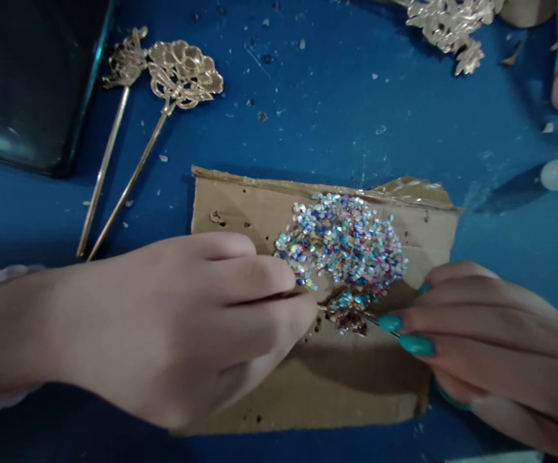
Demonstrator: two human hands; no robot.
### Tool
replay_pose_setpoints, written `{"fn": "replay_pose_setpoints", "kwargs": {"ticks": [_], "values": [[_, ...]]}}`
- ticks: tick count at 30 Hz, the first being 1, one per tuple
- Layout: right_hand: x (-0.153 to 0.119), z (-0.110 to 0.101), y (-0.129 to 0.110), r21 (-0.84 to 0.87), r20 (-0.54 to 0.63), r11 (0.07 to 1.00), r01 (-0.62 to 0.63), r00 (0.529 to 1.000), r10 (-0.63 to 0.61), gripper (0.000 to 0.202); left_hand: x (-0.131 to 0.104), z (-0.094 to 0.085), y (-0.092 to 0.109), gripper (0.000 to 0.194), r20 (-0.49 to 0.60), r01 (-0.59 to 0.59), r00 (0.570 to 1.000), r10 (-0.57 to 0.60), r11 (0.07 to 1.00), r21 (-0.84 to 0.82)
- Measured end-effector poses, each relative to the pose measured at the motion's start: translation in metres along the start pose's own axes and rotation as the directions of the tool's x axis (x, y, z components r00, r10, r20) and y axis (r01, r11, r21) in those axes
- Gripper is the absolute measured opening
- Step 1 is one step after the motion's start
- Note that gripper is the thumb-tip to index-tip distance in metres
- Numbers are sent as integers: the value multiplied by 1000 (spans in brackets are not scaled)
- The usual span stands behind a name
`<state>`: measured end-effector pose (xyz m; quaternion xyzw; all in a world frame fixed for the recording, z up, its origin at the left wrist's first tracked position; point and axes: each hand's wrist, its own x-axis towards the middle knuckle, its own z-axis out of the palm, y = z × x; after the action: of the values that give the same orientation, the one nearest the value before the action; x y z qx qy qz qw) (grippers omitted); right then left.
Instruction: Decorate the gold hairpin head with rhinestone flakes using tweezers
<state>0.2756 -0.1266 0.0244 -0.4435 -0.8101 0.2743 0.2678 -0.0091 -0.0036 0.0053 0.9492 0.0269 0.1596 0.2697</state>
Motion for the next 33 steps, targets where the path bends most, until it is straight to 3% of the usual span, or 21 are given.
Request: {"fn": "replay_pose_setpoints", "kwargs": {"ticks": [5,11,16,25,33], "values": [[4,3,-1,-16,-49,1000,20,999,-21,24,-1,0,-1,36,21,-26,999,25,999,43],[6,-6,-4,-49,76,999,19,997,-16,24,-2,0,0,38,46,-32,999,29,997,70],[3,-6,-4,-85,90,996,2,996,6,24,0,-2,0,38,54,-49,998,44,994,93],[0,6,-3,-39,-77,999,12,997,-15,25,-1,-2,-1,39,49,-43,998,41,998,41],[1,10,-2,-82,-96,996,34,995,-42,21,-1,-2,-2,37,51,-40,998,39,999,27]]}}
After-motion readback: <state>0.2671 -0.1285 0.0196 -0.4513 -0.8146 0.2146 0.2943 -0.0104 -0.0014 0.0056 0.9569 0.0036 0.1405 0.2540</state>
